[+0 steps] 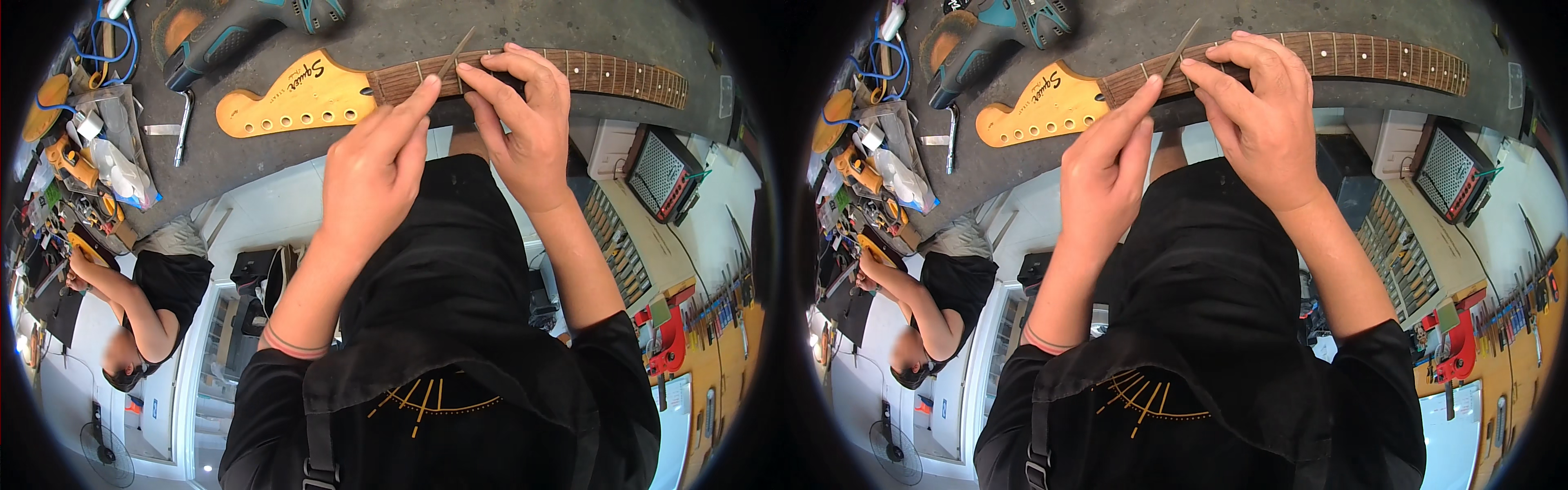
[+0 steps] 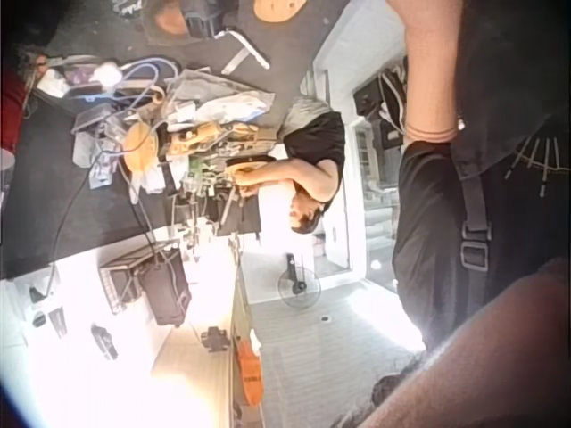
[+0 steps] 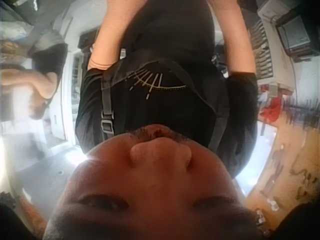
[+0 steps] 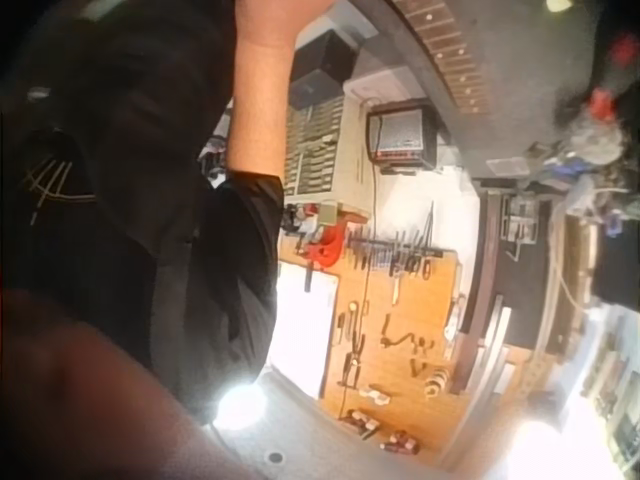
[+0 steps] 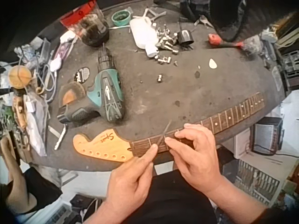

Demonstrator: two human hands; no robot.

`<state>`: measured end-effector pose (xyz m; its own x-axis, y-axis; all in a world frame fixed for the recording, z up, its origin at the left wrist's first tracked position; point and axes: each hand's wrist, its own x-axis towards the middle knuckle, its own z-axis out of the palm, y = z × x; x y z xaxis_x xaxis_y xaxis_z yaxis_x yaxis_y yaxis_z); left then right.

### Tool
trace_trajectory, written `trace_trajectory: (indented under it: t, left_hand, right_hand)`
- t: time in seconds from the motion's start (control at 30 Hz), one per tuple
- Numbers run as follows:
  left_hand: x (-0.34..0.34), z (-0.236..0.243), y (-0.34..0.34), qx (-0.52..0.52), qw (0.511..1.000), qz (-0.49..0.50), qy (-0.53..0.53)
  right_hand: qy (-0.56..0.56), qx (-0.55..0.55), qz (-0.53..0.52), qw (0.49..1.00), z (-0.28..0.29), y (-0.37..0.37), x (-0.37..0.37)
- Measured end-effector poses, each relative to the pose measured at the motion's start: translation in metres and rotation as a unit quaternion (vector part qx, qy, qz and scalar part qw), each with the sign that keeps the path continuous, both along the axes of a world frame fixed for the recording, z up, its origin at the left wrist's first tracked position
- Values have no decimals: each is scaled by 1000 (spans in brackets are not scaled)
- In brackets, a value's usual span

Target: The person uses a file to smooth the nut slots and the fret ends on a guitar neck held on a workbench.

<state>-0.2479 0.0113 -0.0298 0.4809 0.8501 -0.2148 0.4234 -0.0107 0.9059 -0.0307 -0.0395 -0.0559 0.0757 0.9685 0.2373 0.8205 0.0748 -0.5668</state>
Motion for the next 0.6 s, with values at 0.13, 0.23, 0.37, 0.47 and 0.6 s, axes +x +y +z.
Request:
trace_trajectory:
  t: [0.13, 0.23, 0.37, 0.47, 0.6]
  left_hand:
    - [6, -2, 10, 141, 988, -59, 24]
    - [5, 13, 4, -167, 980, 70, -77]
    - [2, 21, -1, -410, 863, 170, -239]
    - [3, 22, -7, -438, 856, 132, -243]
    - [2, 20, -20, -448, 855, 120, -231]
  right_hand:
    - [-7, -9, 2, 1000, 2, 3, 1]
    - [-57, -53, 7, 997, 17, 10, -3]
    - [-58, -64, 18, 996, 20, 9, 6]
    - [-59, -57, -9, 997, 18, 3, 20]
    - [-41, -29, -13, 999, 11, -3, 29]
